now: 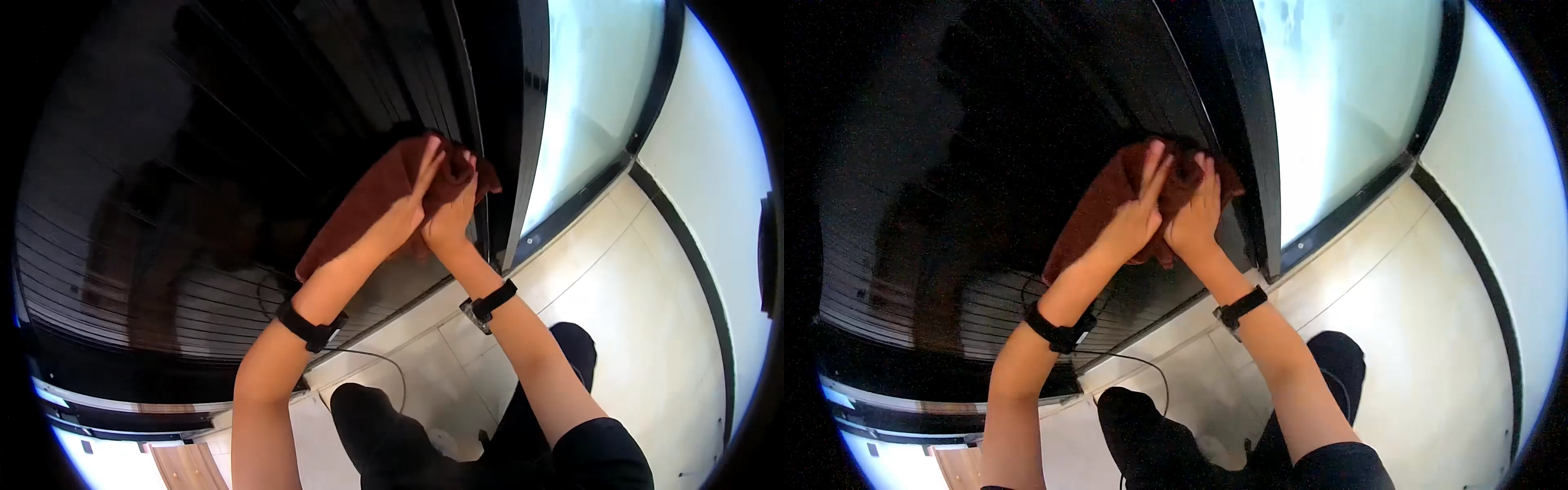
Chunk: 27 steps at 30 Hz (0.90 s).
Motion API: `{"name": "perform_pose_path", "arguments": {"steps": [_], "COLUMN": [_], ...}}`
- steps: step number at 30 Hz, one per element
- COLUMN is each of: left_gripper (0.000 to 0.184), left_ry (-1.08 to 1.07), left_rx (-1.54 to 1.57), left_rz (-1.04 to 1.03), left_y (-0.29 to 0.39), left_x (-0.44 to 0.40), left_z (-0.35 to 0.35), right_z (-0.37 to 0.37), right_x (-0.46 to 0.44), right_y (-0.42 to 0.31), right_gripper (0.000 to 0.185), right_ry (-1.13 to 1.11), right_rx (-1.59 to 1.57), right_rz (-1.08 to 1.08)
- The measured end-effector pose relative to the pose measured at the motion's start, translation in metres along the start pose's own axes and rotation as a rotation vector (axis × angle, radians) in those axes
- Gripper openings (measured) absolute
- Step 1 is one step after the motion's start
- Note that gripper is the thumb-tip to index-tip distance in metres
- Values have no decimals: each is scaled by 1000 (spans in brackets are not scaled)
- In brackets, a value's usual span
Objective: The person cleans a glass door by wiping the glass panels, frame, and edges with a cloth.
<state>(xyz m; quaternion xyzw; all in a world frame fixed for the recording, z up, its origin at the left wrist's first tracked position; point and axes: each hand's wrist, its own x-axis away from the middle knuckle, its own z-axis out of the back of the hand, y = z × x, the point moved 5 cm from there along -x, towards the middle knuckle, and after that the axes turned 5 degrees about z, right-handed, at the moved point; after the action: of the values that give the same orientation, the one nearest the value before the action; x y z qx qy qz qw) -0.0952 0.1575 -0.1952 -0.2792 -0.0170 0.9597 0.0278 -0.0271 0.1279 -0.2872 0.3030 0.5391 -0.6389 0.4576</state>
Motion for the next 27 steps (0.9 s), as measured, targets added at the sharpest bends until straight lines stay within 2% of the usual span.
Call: {"name": "perform_pose_path", "arguments": {"steps": [1,2,4,5,6,7,9,10,11,12,14,16,17,20,24,26,27], "left_gripper": [72,63,50,47,52,53,55,56,57,59,57,65,65,67,67,65,62], "left_ry": [-7,-115,-343,-468,-611,-632,-677,-560,-413,-229,-531,-114,-126,-83,-495,-199,-269], "left_rx": [-2,-289,-866,-1150,-1377,-1442,-1512,-907,-300,308,-343,-963,-952,-617,-326,-254,-190], "left_rz": [22,-92,-308,-422,-653,-708,-778,-368,34,435,857,117,109,237,469,113,180], "left_y": [5,21,42,45,52,56,45,24,-3,-25,6,12,11,10,6,19,14], "left_x": [5,14,36,44,52,54,73,85,101,120,63,51,54,54,69,60,72], "left_z": [-8,-18,-21,-21,-23,-13,1,6,13,23,122,143,135,113,54,28,9], "right_z": [-1,2,-4,-4,2,5,6,11,16,26,36,31,29,12,-12,-18,-21], "right_x": [15,35,68,85,104,107,93,76,49,21,-18,-22,-15,17,77,97,106], "right_y": [8,16,15,10,12,8,-13,-27,-41,-57,-70,-73,-69,-56,-26,-21,-18], "right_gripper": [60,55,51,51,58,66,67,68,69,62,65,68,68,68,61,58,58], "right_ry": [-130,-6,-493,-498,-437,-381,-290,-207,-227,-235,-135,-104,-107,-22,-1,-27,-82], "right_rx": [54,-257,150,126,65,5,-155,-285,-367,-300,-221,-249,-245,-213,-167,-173,-168], "right_rz": [-14,-293,49,75,9,-66,-74,-95,-34,66,135,74,57,1,1,-5,-31]}}
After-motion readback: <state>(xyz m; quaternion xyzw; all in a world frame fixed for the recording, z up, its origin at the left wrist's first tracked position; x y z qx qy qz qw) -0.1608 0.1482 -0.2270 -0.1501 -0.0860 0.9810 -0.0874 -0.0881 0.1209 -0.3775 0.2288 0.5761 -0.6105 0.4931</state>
